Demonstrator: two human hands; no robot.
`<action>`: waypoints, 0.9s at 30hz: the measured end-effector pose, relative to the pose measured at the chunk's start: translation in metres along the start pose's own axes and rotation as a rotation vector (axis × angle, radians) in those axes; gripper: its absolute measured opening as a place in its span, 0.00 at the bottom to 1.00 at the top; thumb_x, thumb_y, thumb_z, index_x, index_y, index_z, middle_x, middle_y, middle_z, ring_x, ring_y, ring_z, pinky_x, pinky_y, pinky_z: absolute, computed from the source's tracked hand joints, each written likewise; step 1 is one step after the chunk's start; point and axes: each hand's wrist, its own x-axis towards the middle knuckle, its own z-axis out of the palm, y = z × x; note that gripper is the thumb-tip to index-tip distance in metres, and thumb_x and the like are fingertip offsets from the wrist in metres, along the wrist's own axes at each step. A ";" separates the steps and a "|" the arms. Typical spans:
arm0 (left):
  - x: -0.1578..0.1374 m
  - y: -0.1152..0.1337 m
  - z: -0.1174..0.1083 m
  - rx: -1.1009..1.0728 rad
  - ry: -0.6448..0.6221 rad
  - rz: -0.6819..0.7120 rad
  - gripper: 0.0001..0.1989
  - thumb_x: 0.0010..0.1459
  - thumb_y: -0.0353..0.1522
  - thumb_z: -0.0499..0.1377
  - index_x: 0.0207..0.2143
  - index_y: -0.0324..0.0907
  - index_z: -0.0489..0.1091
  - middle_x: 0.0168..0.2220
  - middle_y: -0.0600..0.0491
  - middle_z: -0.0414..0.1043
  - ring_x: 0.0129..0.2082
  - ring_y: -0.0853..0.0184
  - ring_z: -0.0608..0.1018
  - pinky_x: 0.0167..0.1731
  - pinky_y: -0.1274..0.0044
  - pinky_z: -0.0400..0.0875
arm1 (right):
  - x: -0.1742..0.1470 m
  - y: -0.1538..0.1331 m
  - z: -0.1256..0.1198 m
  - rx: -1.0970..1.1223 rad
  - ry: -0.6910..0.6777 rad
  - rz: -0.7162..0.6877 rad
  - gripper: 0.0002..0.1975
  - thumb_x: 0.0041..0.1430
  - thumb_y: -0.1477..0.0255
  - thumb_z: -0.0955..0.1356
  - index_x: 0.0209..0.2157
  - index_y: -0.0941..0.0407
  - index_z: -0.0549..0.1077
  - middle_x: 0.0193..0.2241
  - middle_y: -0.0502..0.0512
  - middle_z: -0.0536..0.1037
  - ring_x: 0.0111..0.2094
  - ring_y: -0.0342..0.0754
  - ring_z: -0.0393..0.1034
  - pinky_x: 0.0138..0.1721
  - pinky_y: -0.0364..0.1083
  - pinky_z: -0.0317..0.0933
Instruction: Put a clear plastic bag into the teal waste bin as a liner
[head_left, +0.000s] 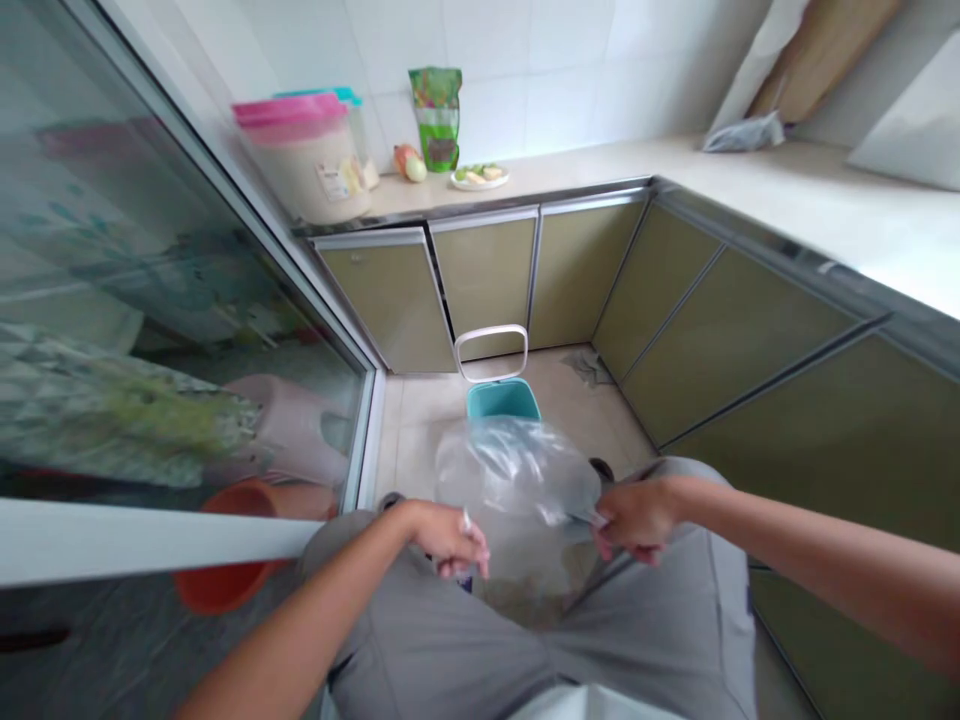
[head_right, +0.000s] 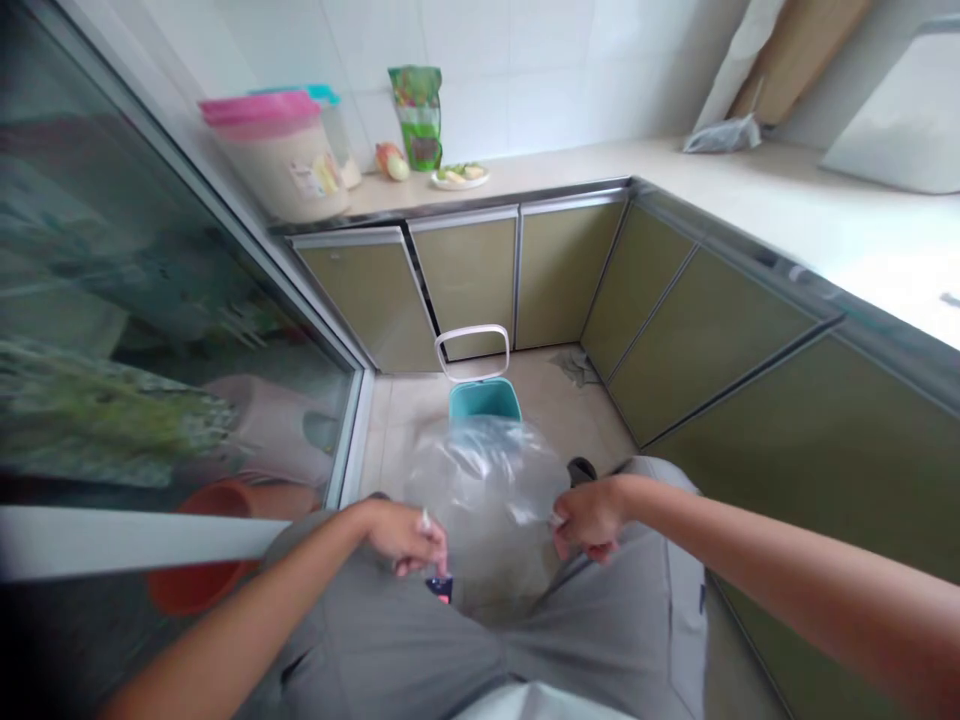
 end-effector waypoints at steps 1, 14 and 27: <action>-0.001 -0.004 -0.009 -0.008 -0.002 -0.024 0.22 0.55 0.52 0.68 0.33 0.41 0.76 0.22 0.57 0.63 0.19 0.73 0.65 0.19 0.80 0.61 | 0.002 0.005 0.001 0.024 -0.062 -0.007 0.17 0.68 0.62 0.66 0.49 0.59 0.77 0.20 0.48 0.72 0.17 0.40 0.61 0.22 0.40 0.56; -0.042 0.088 -0.137 -0.519 0.868 0.414 0.10 0.61 0.37 0.62 0.33 0.42 0.65 0.18 0.66 0.48 0.12 0.78 0.49 0.14 0.84 0.40 | -0.044 -0.030 -0.106 0.473 0.735 -0.386 0.26 0.63 0.63 0.71 0.60 0.56 0.70 0.17 0.42 0.63 0.17 0.39 0.50 0.19 0.39 0.42; -0.031 0.103 -0.159 -0.439 0.878 0.439 0.15 0.56 0.36 0.68 0.35 0.45 0.62 0.18 0.67 0.52 0.11 0.80 0.50 0.15 0.86 0.37 | -0.044 -0.024 -0.115 0.638 0.840 -0.409 0.34 0.62 0.71 0.69 0.69 0.53 0.60 0.16 0.41 0.60 0.14 0.39 0.47 0.15 0.38 0.39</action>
